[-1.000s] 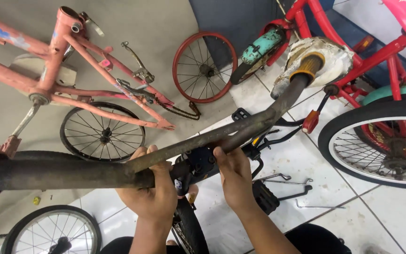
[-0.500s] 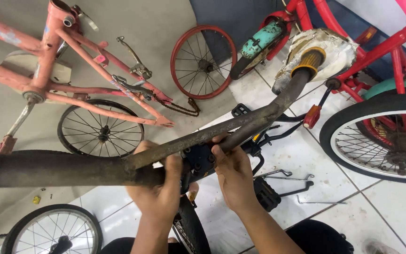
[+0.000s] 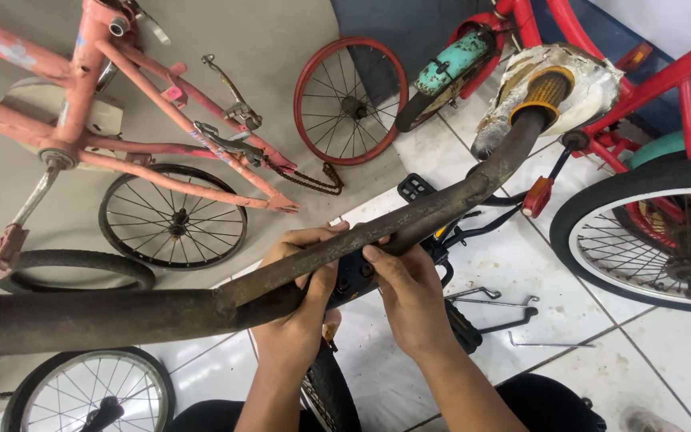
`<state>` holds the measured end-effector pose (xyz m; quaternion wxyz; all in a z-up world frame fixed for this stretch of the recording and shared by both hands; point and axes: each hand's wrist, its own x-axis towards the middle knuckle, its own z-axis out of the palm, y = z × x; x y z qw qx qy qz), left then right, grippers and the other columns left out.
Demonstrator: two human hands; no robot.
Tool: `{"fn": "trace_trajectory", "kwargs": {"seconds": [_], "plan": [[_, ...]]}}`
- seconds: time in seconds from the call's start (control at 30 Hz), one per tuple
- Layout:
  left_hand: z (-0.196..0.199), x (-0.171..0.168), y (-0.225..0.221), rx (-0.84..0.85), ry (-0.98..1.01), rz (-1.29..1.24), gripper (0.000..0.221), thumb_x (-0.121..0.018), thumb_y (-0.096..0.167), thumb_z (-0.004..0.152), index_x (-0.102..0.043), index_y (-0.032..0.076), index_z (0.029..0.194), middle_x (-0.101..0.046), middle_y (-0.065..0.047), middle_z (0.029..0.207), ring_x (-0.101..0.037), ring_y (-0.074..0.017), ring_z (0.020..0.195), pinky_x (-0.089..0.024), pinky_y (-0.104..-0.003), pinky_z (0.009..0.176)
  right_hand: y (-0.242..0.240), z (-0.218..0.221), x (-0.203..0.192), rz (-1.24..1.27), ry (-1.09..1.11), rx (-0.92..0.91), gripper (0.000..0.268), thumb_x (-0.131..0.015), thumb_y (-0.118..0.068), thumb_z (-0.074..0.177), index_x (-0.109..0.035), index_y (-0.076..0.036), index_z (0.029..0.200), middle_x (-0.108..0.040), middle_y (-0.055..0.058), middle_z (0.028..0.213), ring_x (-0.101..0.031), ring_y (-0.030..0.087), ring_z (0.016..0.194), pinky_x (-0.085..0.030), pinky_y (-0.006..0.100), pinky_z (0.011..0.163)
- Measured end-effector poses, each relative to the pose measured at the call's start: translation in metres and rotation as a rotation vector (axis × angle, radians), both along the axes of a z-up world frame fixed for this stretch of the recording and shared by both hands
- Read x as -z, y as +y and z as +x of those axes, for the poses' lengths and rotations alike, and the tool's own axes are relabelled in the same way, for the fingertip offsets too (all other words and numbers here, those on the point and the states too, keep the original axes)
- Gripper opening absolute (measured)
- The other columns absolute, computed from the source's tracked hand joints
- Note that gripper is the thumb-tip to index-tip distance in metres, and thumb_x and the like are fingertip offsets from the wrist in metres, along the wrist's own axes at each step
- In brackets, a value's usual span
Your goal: Tightening and adjusting the handlebars on a bicycle using a hex key.
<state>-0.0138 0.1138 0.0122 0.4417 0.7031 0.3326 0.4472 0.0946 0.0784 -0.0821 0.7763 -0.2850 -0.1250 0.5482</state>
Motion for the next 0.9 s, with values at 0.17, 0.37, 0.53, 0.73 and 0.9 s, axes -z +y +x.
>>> {"fn": "trace_trajectory", "kwargs": {"seconds": [0.17,0.37,0.53,0.73,0.9], "plan": [[0.001,-0.007,0.003,-0.037,0.112,0.125,0.022,-0.061,0.016,0.095,-0.052,0.014,0.075,-0.066,-0.014,0.122,-0.071,-0.0238,0.113,-0.057,-0.041,0.101,0.005,0.003,-0.002,0.138,0.073,-0.033,0.021,-0.067,-0.005,0.095,-0.073,-0.002,0.115,-0.075,0.012,0.117,-0.066,0.026,0.118,-0.049,0.038,0.107],[0.001,-0.005,0.006,-0.037,0.101,0.144,0.028,-0.061,0.028,0.095,-0.049,0.016,0.073,-0.058,-0.015,0.13,-0.073,-0.0238,0.113,-0.055,-0.039,0.098,0.015,0.011,0.001,0.18,0.038,-0.105,0.035,-0.053,-0.009,0.098,-0.066,0.012,0.124,-0.07,0.024,0.125,-0.065,0.03,0.119,-0.053,0.038,0.104],[0.002,-0.005,0.007,-0.054,0.107,0.142,0.028,-0.059,0.036,0.098,-0.062,0.013,0.083,-0.055,-0.012,0.133,-0.068,-0.0242,0.113,-0.058,-0.039,0.093,0.023,0.024,0.004,0.226,-0.151,-0.223,0.025,-0.06,-0.016,0.1,-0.07,0.003,0.111,-0.07,0.011,0.11,-0.064,0.023,0.11,-0.05,0.034,0.096],[0.003,-0.009,0.007,-0.036,0.088,0.123,0.027,-0.059,0.022,0.095,-0.045,0.016,0.072,-0.057,-0.013,0.131,-0.07,-0.023,0.11,-0.056,-0.042,0.097,0.026,0.024,0.007,0.296,-0.198,-0.227,0.028,-0.058,-0.021,0.102,-0.069,0.002,0.114,-0.069,0.01,0.11,-0.063,0.023,0.11,-0.048,0.034,0.098],[0.004,-0.01,0.006,-0.058,0.081,0.097,0.028,-0.061,0.018,0.092,-0.042,0.017,0.07,-0.059,-0.014,0.13,-0.072,-0.0257,0.109,-0.058,-0.043,0.095,0.025,0.026,0.011,0.245,-0.155,-0.254,0.023,-0.063,-0.013,0.095,-0.071,0.003,0.109,-0.064,0.011,0.113,-0.061,0.023,0.107,-0.048,0.033,0.092]]}}
